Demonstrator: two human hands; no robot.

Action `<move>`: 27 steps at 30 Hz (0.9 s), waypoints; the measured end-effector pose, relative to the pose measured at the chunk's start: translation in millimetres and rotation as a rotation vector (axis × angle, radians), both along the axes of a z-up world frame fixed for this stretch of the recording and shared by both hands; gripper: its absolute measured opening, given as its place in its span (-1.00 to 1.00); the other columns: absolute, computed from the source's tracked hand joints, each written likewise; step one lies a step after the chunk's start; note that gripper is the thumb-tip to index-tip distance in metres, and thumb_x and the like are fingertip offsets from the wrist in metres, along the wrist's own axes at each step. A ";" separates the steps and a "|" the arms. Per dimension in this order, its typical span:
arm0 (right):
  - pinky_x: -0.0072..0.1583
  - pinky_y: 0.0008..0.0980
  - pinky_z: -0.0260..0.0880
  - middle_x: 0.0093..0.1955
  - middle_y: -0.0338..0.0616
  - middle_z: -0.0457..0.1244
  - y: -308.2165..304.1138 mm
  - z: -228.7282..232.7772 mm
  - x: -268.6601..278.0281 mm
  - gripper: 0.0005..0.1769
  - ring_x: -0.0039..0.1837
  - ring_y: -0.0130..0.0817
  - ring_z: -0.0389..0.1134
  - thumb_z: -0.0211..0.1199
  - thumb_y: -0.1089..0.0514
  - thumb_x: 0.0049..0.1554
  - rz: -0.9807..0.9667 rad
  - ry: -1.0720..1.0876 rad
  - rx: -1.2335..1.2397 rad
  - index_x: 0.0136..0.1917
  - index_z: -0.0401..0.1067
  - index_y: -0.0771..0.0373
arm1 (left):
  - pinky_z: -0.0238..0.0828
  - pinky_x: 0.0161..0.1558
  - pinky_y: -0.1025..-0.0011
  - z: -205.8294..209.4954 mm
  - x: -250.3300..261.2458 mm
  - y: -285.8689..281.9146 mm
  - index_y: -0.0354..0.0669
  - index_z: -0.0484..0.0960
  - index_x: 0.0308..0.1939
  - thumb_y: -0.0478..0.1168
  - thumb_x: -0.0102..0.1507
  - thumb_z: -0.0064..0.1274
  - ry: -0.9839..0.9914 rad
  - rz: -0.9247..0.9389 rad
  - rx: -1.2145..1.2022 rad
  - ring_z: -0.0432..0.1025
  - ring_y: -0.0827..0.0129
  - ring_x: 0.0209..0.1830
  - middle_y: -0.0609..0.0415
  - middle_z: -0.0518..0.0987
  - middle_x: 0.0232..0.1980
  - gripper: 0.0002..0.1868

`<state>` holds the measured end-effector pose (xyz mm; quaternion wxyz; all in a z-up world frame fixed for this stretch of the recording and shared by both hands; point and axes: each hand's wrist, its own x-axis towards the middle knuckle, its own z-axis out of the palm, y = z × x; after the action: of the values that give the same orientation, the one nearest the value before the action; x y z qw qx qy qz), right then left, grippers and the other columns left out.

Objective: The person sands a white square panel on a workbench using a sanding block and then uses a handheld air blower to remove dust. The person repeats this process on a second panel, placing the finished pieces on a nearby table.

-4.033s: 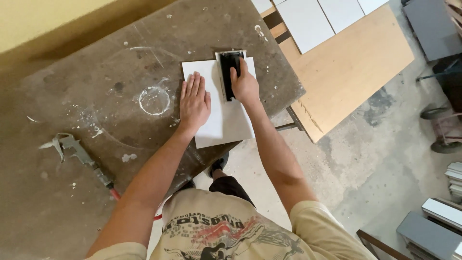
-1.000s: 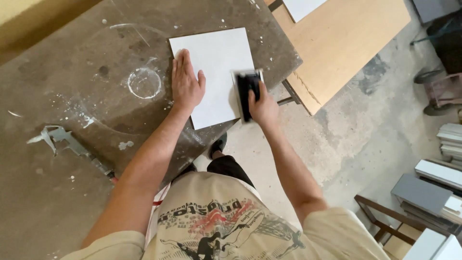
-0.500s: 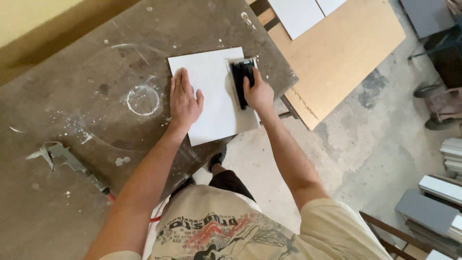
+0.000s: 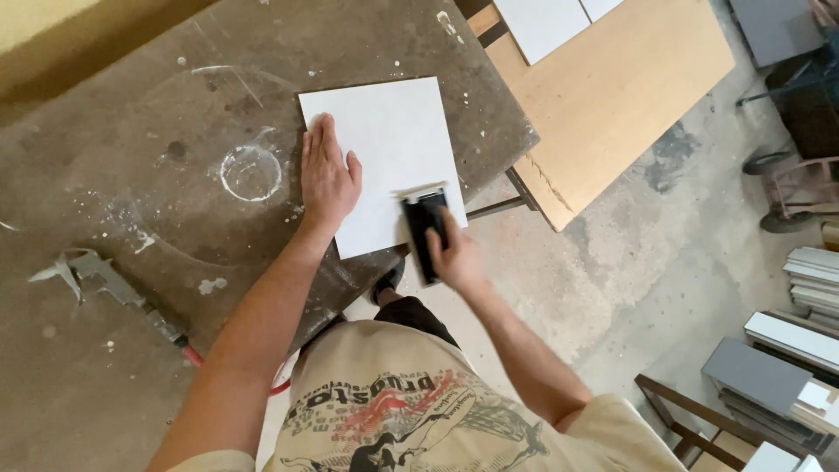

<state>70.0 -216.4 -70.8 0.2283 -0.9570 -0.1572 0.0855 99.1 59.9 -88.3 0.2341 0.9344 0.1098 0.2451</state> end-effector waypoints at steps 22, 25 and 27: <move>-0.05 0.15 0.49 -0.18 0.13 0.43 123.1 -0.8 90.9 -0.44 -0.07 0.20 0.50 0.02 -0.26 0.28 0.051 -0.116 -0.047 0.45 0.20 -0.05 | -0.02 0.55 0.08 -21.0 0.6 1.9 -0.60 0.13 0.47 -0.22 0.32 -0.10 -0.111 -0.002 -0.030 0.24 -0.16 0.48 -0.48 0.30 0.46 -0.29; -0.09 0.12 0.49 -0.23 0.10 0.41 60.7 13.4 66.7 -0.48 -0.13 0.16 0.49 0.14 -0.19 0.22 0.063 -0.142 -0.111 0.39 0.28 -0.05 | -0.03 0.56 0.12 -16.8 -0.3 -0.3 -0.60 0.12 0.47 -0.19 0.32 -0.12 -0.104 0.005 -0.055 0.24 -0.14 0.49 -0.47 0.31 0.46 -0.27; -0.11 0.10 0.48 -0.21 0.20 0.41 28.8 -12.8 101.6 -0.49 -0.14 0.19 0.48 0.09 -0.19 0.29 -0.063 -0.167 -0.147 0.39 0.33 0.07 | 0.00 0.54 0.12 -23.5 0.7 -0.1 -0.59 0.20 0.44 -0.12 0.29 -0.08 -0.119 0.018 -0.001 0.30 -0.11 0.44 -0.44 0.37 0.41 -0.26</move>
<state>171.6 -187.6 -83.5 0.1464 -0.9794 -0.1387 0.0095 99.9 59.8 -111.8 0.2386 0.9170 0.1039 0.3022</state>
